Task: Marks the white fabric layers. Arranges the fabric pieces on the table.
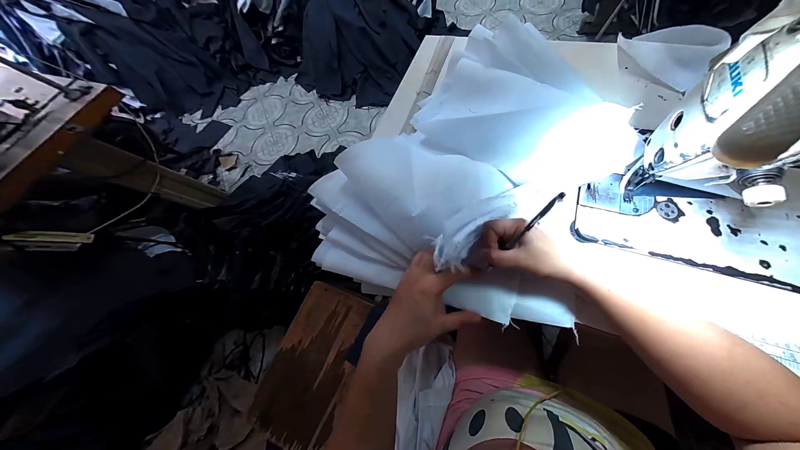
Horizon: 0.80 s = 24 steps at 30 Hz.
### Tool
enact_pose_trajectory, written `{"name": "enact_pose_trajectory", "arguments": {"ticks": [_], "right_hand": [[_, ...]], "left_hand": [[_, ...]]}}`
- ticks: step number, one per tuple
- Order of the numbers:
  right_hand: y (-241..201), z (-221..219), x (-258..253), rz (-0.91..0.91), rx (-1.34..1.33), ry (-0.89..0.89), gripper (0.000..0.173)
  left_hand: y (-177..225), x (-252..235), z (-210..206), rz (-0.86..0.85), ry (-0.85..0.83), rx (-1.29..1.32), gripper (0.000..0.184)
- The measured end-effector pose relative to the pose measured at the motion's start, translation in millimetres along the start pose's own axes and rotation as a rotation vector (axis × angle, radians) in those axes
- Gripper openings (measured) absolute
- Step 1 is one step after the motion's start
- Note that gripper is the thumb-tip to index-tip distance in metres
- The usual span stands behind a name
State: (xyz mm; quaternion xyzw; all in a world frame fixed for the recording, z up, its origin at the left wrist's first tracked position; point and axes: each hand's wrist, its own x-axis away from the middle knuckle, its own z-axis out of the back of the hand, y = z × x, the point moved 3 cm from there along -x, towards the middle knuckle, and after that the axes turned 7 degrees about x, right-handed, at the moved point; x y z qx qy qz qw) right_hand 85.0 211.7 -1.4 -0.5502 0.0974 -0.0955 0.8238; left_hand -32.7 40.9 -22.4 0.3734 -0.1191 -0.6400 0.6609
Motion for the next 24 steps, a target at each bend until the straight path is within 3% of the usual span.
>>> {"name": "enact_pose_trajectory", "arguments": {"ticks": [2,4,10,13,15,17,20,24], "right_hand": [[3,3,-1,-0.076,-0.125,0.006,0.026],[4,4,-1,-0.084,-0.195,-0.003,0.029],[1,8,5,0.129,-0.643,-0.131,0.029],[-6,3,6,0.143,-0.337,-0.133,0.027],[-5,-4,4,0.144,0.026,-0.109,0.019],[-1,-10,3,0.168,0.213,-0.102,0.020],[0,-14,3,0.183,0.241,-0.091,0.019],[-4,-12,3,0.154,0.248,-0.099,0.016]], "left_hand": [[1,3,2,-0.029,-0.056,0.006,0.055],[0,4,2,-0.019,0.026,0.031,0.034],[-1,-2,1,0.132,0.322,0.050,0.028],[-6,-5,-3,0.210,0.426,0.066,0.028],[-4,-6,-3,0.226,0.431,0.045,0.021],[-2,-7,-2,0.213,0.400,0.012,0.017],[-2,-5,-2,0.167,0.329,0.030,0.030],[-3,-4,-5,0.118,0.288,0.048,0.018]]}}
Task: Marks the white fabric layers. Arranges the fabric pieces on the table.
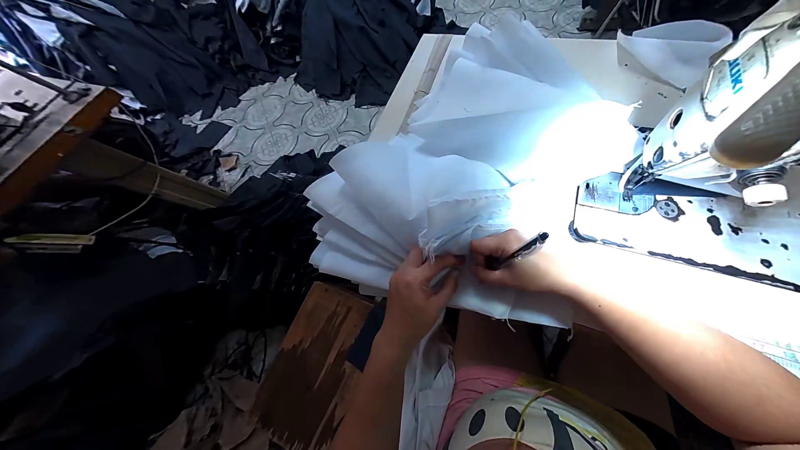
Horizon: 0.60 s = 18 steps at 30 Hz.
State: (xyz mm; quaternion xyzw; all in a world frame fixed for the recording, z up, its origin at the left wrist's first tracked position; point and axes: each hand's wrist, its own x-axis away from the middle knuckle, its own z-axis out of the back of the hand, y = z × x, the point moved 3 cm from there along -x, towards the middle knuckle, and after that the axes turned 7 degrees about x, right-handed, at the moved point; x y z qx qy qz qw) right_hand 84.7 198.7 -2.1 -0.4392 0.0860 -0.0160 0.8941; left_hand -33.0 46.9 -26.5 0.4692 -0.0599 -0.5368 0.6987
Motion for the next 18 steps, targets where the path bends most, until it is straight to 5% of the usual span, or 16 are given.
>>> {"name": "enact_pose_trajectory", "arguments": {"ticks": [5,11,18], "right_hand": [[2.1,-1.0,0.2,0.029,-0.022,0.019,0.018],[0.9,-1.6,-0.3,0.040,0.031,0.049,0.019],[4.1,4.6,0.2,-0.031,-0.085,0.114,0.019]], "left_hand": [[1.5,2.1,-0.3,0.002,-0.060,-0.025,0.023],[6.9,6.0,5.2,-0.092,-0.235,-0.073,0.057],[3.2,5.3,4.7,-0.069,-0.110,-0.005,0.029]]}}
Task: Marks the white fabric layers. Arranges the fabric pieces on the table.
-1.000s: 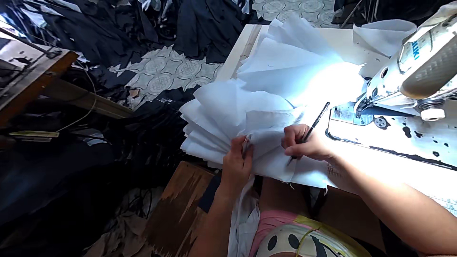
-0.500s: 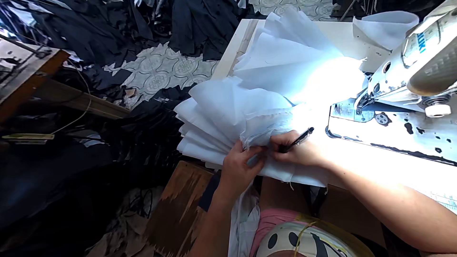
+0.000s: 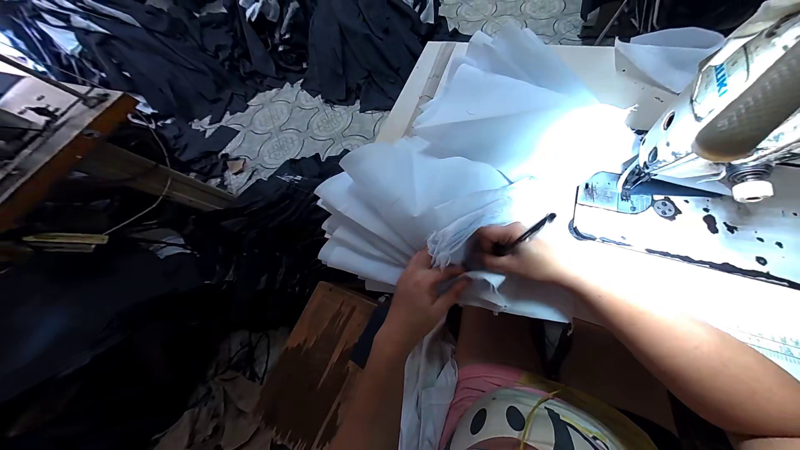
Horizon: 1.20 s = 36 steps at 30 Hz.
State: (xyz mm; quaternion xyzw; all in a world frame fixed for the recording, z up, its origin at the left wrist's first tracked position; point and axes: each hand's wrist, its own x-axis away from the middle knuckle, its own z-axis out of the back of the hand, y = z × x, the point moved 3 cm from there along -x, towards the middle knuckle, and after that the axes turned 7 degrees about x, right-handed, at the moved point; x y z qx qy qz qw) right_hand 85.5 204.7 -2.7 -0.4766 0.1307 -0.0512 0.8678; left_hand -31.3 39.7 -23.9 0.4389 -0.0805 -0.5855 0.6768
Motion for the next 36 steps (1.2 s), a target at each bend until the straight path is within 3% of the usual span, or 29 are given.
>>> {"name": "enact_pose_trajectory", "arguments": {"ticks": [4,6,8,10,13,18,22,36], "right_hand": [[5,16,2,-0.081,-0.586,0.213,0.029],[3,19,2,-0.025,-0.681,0.183,0.030],[-2,15,4,-0.018,-0.460,0.059,0.027],[-4,4,2,0.000,-0.135,-0.056,0.021],[-2,-7,2,0.039,0.080,-0.075,0.017],[-5,-9,3,0.064,0.135,-0.046,0.015],[-6,-5,2,-0.001,0.122,-0.105,0.016],[-4,-7,2,0.065,0.146,-0.070,0.016]], "left_hand": [[0,-6,-1,0.100,0.163,-0.004,0.024],[0,-7,-2,0.166,0.210,-0.027,0.021],[2,-8,-2,0.164,0.203,-0.055,0.017],[4,-8,-3,0.124,0.161,-0.059,0.026],[4,-5,-6,0.090,0.081,-0.076,0.025],[9,-4,-10,0.070,0.075,-0.164,0.045],[8,-5,-9,0.094,0.060,-0.150,0.043],[9,-6,-10,0.089,0.066,-0.161,0.042]]}}
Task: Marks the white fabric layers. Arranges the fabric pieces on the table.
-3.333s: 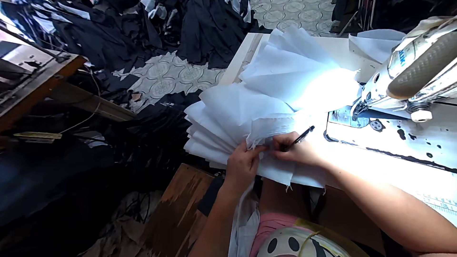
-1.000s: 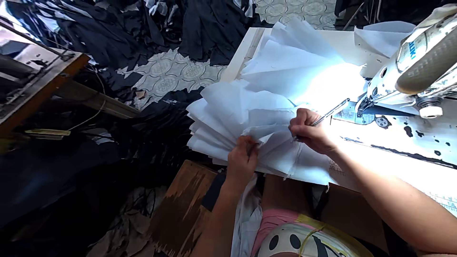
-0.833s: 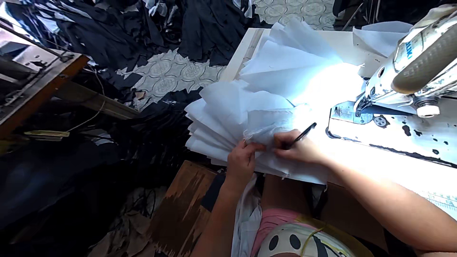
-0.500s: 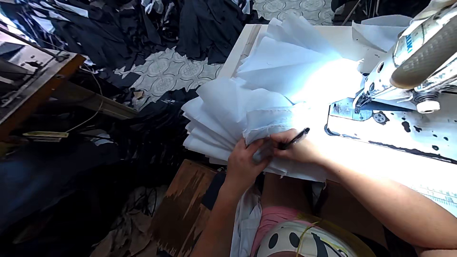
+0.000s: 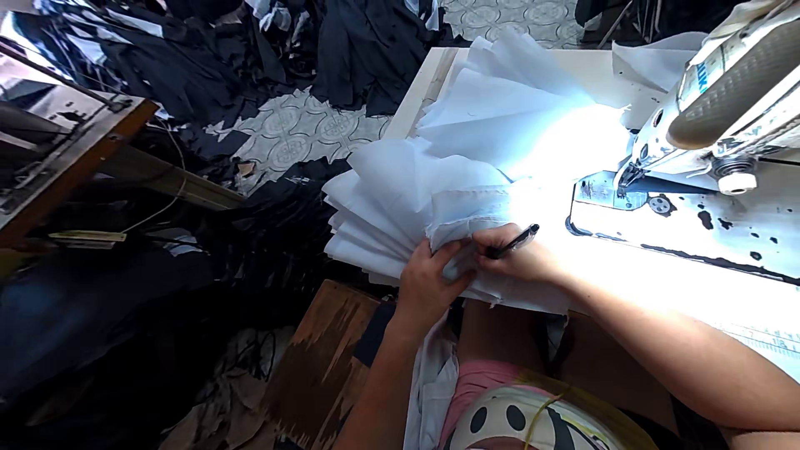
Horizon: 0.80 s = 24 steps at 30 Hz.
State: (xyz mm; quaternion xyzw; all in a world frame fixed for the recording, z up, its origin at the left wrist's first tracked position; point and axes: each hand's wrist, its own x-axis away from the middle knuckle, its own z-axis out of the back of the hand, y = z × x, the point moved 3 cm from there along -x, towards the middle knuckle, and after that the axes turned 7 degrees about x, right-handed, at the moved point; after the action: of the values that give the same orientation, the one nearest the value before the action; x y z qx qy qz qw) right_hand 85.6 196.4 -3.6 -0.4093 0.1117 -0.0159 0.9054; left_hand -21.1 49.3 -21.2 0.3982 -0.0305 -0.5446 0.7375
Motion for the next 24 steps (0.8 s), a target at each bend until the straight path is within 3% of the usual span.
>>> {"name": "enact_pose_trajectory", "arguments": {"ticks": [4,8,12,17,20,24], "right_hand": [[1,0,-1,-0.047,-0.088,-0.019,0.017],[6,7,-3,-0.088,-0.310,0.089,0.020],[7,11,-4,-0.131,-0.408,0.119,0.028],[3,15,-2,-0.209,-0.531,0.125,0.028],[0,17,1,-0.170,-0.739,0.046,0.027],[-7,15,6,0.002,-0.837,-0.235,0.028]], "left_hand": [[1,4,2,0.022,-0.025,0.015,0.047],[0,4,6,-0.034,-0.122,0.032,0.068],[0,3,8,-0.042,-0.108,0.075,0.044],[-6,2,8,-0.084,-0.046,0.106,0.030],[-6,3,4,-0.076,0.078,0.084,0.028],[-5,2,3,-0.014,0.147,0.076,0.030]]}}
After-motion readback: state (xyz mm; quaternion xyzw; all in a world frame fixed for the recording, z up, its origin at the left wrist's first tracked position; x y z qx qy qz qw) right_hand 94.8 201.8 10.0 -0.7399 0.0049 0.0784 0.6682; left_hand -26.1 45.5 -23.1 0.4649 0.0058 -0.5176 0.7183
